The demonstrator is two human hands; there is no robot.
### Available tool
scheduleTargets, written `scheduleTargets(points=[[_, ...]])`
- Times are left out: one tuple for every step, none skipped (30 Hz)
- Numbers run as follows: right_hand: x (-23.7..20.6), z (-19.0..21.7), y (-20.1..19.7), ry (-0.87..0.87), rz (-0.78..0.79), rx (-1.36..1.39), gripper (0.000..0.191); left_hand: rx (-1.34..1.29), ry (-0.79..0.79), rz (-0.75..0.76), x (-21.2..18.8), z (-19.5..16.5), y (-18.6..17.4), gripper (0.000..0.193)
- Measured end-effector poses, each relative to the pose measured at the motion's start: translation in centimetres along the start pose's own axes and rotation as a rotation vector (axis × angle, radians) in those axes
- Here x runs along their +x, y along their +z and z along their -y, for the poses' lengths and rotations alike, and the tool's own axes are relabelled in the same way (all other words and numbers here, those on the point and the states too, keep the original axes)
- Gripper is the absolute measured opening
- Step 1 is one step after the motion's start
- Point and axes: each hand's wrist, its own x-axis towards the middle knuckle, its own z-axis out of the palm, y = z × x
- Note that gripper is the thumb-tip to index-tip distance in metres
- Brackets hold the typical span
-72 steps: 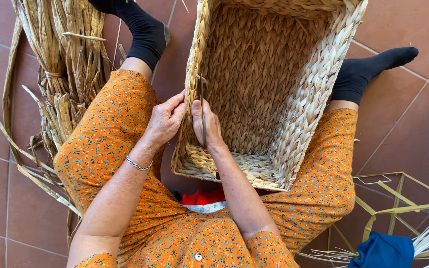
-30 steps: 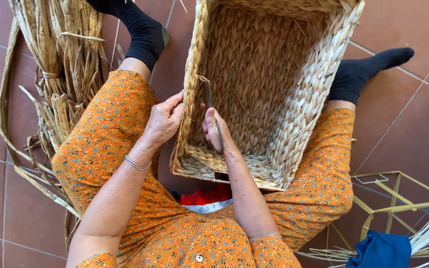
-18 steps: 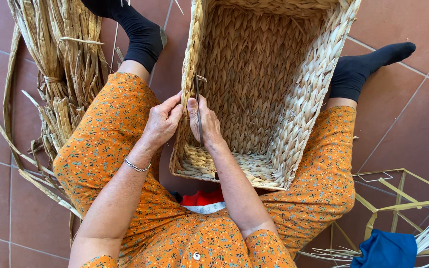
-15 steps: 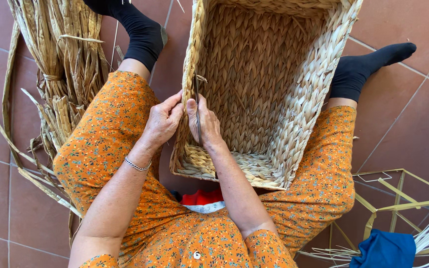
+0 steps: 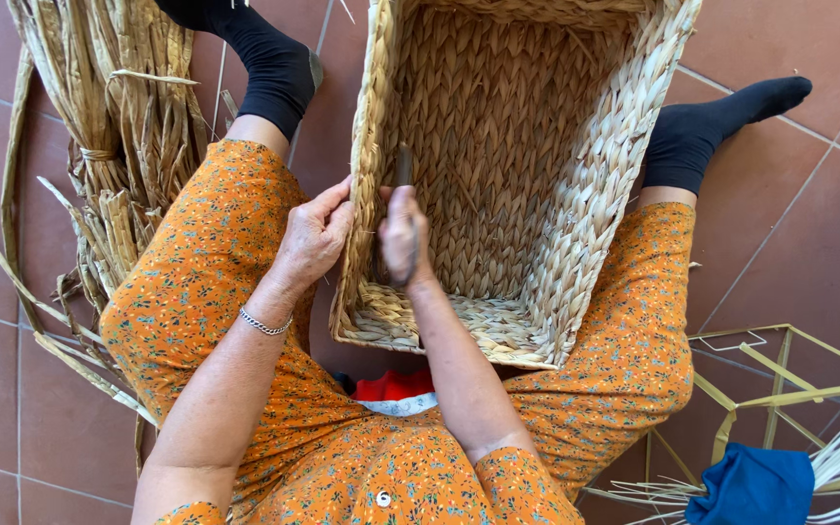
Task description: The person sits on the floor finishing a woven water hyacinth basket, tucking straw ends into the woven rim and trimming protruding strands with scissors. They rotate the basket to work around its edges and press the weave flat by hand.
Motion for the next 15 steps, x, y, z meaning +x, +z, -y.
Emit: scheduleTargets(points=[[0.1, -0.1, -0.8, 0.048, -0.011, 0.191, 0.091, 0.012, 0.017, -0.005, -0.2, -0.1, 0.1, 0.037], [0.0, -1.0, -2.2, 0.103, -0.03, 0.256, 0.091, 0.026, 0.04, -0.011, -0.3, -0.2, 0.1, 0.037], [0.1, -1.4, -4.0, 0.154, -0.054, 0.321, 0.091, 0.039, 0.068, -0.015, 0.1, -0.4, 0.1, 0.037], [0.2, -1.6, -5.6, 0.188, -0.094, 0.296, 0.09, 0.012, 0.106, -0.01, 0.6, -0.4, 0.0, 0.037], [-0.7, -2.3, -7.2, 0.243, -0.134, 0.267, 0.088, -0.018, 0.123, -0.001, 0.4, -0.1, -0.2, 0.036], [-1.1, -2.8, -8.7, 0.246, -0.144, 0.242, 0.087, -0.048, 0.139, 0.012, -0.1, 0.2, -0.1, 0.036], [-0.7, -2.8, -10.0, 0.236, -0.155, 0.219, 0.086, -0.055, 0.092, 0.02, -0.3, 0.5, 0.1, 0.037], [-0.3, -2.7, -10.7, 0.214, -0.165, 0.198, 0.086, -0.061, 0.057, 0.025, -0.4, 0.6, 0.0, 0.037], [-0.4, -2.6, -10.9, 0.202, -0.162, 0.161, 0.084, -0.065, 0.025, 0.029, -0.4, 0.7, 0.0, 0.038], [-0.4, -2.5, -11.0, 0.192, -0.158, 0.125, 0.082, -0.155, 0.019, 0.042, -0.5, 0.7, 0.2, 0.041], [-0.5, -2.5, -11.1, 0.183, -0.154, 0.091, 0.08, -0.244, 0.009, 0.055, -0.7, 0.8, 0.4, 0.046], [-1.0, -2.6, -11.1, 0.201, -0.111, 0.081, 0.077, -0.332, -0.003, 0.07, -0.9, 0.9, 0.6, 0.05], [-1.6, -2.9, -10.9, 0.217, -0.069, 0.073, 0.076, -0.29, 0.003, 0.082, -1.2, 1.1, 0.9, 0.057], [-2.0, -3.2, -10.6, 0.232, -0.028, 0.063, 0.075, -0.249, 0.01, 0.094, -1.4, 1.3, 1.3, 0.065], [-2.0, -3.4, -10.2, 0.241, 0.006, -0.069, 0.073, -0.209, 0.015, 0.105, -1.5, 1.5, 1.6, 0.073]])
